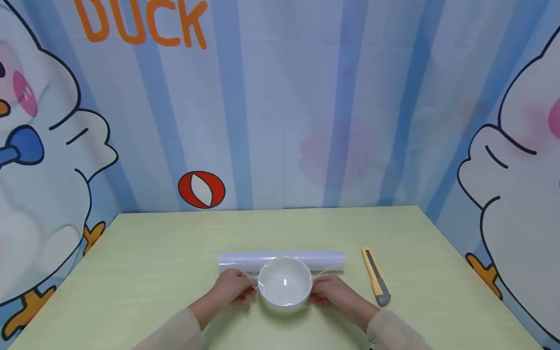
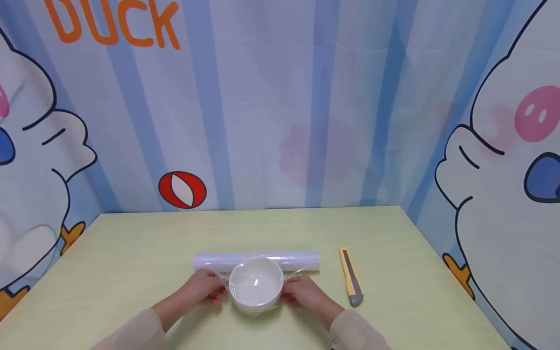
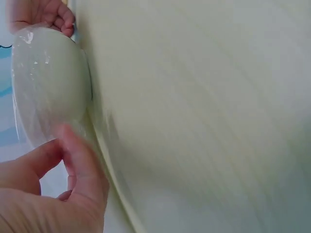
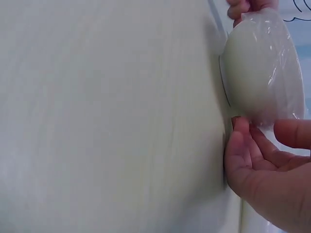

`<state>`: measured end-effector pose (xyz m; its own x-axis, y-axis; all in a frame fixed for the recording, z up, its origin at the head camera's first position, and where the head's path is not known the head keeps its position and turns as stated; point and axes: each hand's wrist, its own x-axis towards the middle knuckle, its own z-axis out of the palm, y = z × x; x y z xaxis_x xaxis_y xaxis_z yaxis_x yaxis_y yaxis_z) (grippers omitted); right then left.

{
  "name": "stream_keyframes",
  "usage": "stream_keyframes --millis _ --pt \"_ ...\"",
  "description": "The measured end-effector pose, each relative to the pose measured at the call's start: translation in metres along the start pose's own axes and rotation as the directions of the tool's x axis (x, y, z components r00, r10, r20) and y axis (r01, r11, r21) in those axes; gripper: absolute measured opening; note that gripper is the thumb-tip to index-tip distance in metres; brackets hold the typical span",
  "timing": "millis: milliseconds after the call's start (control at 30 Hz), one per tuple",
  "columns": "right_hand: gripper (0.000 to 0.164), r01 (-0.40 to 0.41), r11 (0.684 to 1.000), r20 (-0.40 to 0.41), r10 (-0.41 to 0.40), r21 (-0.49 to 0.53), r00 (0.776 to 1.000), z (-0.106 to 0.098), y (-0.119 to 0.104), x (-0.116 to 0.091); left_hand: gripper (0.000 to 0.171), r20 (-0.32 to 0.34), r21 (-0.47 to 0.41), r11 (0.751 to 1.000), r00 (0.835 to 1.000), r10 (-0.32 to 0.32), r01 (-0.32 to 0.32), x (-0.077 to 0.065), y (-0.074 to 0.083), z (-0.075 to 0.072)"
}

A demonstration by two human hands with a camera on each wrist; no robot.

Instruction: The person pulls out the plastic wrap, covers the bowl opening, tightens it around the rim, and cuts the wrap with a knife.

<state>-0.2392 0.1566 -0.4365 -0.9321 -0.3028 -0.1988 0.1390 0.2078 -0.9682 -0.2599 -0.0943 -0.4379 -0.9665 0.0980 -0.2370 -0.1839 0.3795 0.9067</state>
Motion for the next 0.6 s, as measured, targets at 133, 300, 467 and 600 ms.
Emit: stream_keyframes --millis 133,300,467,600 --pt "0.031 -0.05 0.993 -0.019 0.053 0.11 0.998 0.001 0.0 -0.003 0.012 0.06 -0.142 0.988 0.997 -0.056 0.064 -0.001 0.002 0.003" --pt "0.052 -0.112 0.976 -0.005 0.115 0.184 0.993 0.002 0.001 -0.007 0.009 0.091 -0.203 0.975 0.993 -0.073 0.09 -0.004 0.003 0.002" --pt "0.068 -0.117 0.98 0.002 0.119 0.163 0.993 0.003 -0.002 -0.01 0.005 0.056 -0.252 0.959 0.992 -0.117 0.127 -0.005 0.005 0.004" --pt "0.068 -0.1 0.986 0.008 0.099 0.133 0.995 0.005 -0.006 -0.011 0.007 0.07 -0.292 0.945 0.988 -0.134 0.149 -0.005 0.004 0.003"
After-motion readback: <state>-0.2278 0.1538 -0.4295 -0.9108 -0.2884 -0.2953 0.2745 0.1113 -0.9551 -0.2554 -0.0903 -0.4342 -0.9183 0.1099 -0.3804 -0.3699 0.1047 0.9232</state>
